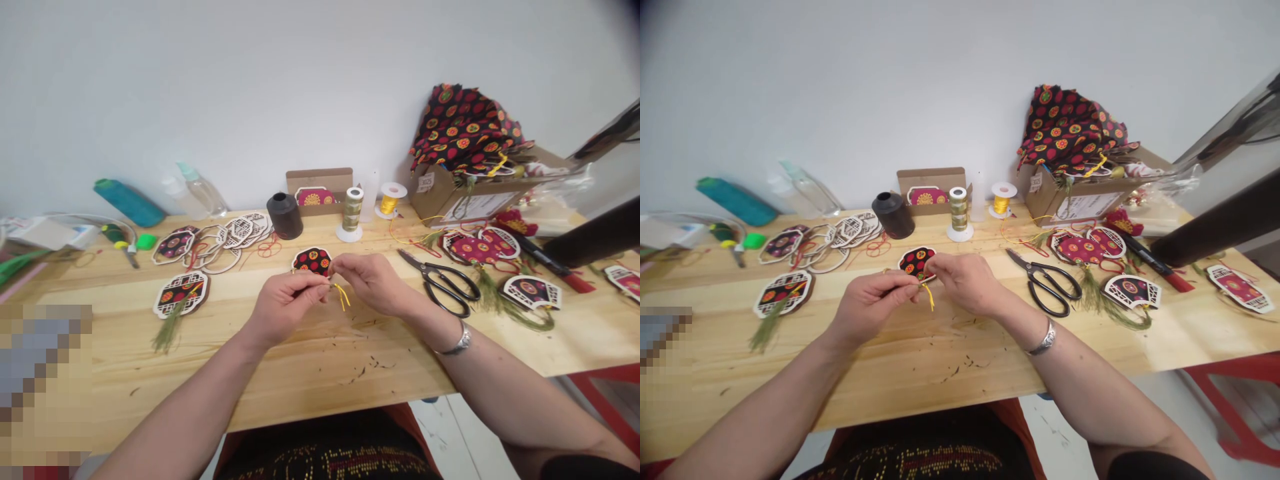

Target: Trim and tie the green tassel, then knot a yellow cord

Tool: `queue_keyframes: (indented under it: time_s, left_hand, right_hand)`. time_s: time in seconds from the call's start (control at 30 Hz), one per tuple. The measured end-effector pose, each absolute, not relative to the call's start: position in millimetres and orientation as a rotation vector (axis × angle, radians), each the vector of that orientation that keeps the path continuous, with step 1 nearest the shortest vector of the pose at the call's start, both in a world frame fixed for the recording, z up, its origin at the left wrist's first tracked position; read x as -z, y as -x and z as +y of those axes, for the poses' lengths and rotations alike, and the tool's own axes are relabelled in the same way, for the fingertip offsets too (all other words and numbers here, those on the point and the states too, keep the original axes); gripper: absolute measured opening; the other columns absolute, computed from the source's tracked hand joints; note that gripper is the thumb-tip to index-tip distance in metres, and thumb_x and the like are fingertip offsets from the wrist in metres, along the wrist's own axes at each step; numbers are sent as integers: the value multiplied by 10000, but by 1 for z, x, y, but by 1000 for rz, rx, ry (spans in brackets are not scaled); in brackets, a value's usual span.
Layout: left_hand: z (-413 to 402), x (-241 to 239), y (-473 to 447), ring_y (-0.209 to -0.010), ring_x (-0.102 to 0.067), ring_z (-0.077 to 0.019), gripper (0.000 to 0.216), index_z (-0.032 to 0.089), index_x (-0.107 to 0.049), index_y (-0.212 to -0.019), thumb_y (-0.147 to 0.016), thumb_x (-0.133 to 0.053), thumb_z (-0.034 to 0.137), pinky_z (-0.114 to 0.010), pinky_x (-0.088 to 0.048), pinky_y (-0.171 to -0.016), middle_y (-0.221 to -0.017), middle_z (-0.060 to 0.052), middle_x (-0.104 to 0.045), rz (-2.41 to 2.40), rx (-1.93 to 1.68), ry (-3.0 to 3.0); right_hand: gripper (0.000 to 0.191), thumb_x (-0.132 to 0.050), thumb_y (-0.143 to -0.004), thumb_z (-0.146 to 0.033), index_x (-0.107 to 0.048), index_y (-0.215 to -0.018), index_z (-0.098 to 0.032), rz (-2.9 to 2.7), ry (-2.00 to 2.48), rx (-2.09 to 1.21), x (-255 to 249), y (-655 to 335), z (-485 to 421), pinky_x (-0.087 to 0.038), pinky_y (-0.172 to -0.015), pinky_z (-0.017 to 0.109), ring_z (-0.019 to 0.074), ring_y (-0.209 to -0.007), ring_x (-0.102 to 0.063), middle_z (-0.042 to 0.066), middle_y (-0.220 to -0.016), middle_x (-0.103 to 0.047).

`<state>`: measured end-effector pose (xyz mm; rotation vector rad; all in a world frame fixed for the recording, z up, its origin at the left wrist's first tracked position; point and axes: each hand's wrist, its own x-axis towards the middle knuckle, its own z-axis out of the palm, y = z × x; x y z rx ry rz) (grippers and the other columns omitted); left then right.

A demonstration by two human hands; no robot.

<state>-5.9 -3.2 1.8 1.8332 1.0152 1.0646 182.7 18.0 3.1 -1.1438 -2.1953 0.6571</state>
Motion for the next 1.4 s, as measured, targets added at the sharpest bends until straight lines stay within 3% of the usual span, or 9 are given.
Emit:
queue_keyframes:
  time_s: [0.33, 0.6, 0.83, 0.97, 1.2, 1.3, 1.4]
  left_hand:
    - [0, -5, 8, -615, -612, -111, 126, 168, -685, -704, -791, -603, 208, -211, -501, -629, -626, 14, -676, 1302, -1214, -1703]
    - [2, 2, 8, -625, -621, -124, 131, 161, -693, -753, -795, -585, 223, -220, -494, -617, -679, -4, -702, 1459, -1227, -1849]
    - [0, 1, 7, -610, -618, -129, 141, 169, -697, -756, -796, -578, 233, -219, -485, -602, -662, 1, -700, 1493, -1219, -1907]
    - [-1, 1, 7, -590, -609, -131, 147, 173, -694, -730, -789, -578, 241, -221, -479, -587, -639, 4, -692, 1530, -1206, -1867]
    - [1, 2, 3, -604, -614, -140, 144, 177, -694, -673, -759, -603, 246, -228, -487, -601, -622, 5, -690, 1477, -1140, -1693]
    - [1, 0, 1, -611, -612, -136, 130, 171, -713, -680, -742, -630, 249, -233, -491, -617, -626, 3, -694, 1459, -1135, -1513]
    - [3, 1, 0, -499, -541, -106, 147, 155, -735, -721, -725, -656, 279, -232, -461, -534, -539, 11, -649, 1413, -1120, -1288]
  right_hand:
    - [238, -417, -893, -190, -655, -898, -183, -2331, 1161, -725, 0, -175, 10, -352, -623, 215, 105, -631, -564, 20, -746, -679]
    - [248, -402, -898, -180, -628, -1000, -174, -2399, 1116, -768, -5, -169, 0, -393, -662, 233, 121, -698, -592, 50, -843, -694]
    - [246, -391, -852, -137, -612, -959, -158, -2420, 1078, -713, -9, -168, -7, -352, -575, 215, 95, -569, -507, 18, -686, -630]
    - [244, -388, -810, -106, -602, -914, -162, -2469, 1019, -601, -7, -167, -9, -314, -530, 212, 84, -517, -444, -6, -615, -575]
    - [227, -386, -785, -117, -563, -926, -122, -2670, 988, -5, 10, -163, -8, -201, -473, 271, 123, -507, -382, 33, -611, -560]
    - [218, -389, -800, -121, -558, -937, -118, -2678, 1009, -17, 15, -162, -6, -221, -488, 275, 132, -532, -414, 41, -630, -574]
    - [206, -396, -826, -129, -570, -936, -134, -2599, 1050, -168, 17, -161, -5, -256, -509, 265, 132, -556, -448, 44, -663, -601]
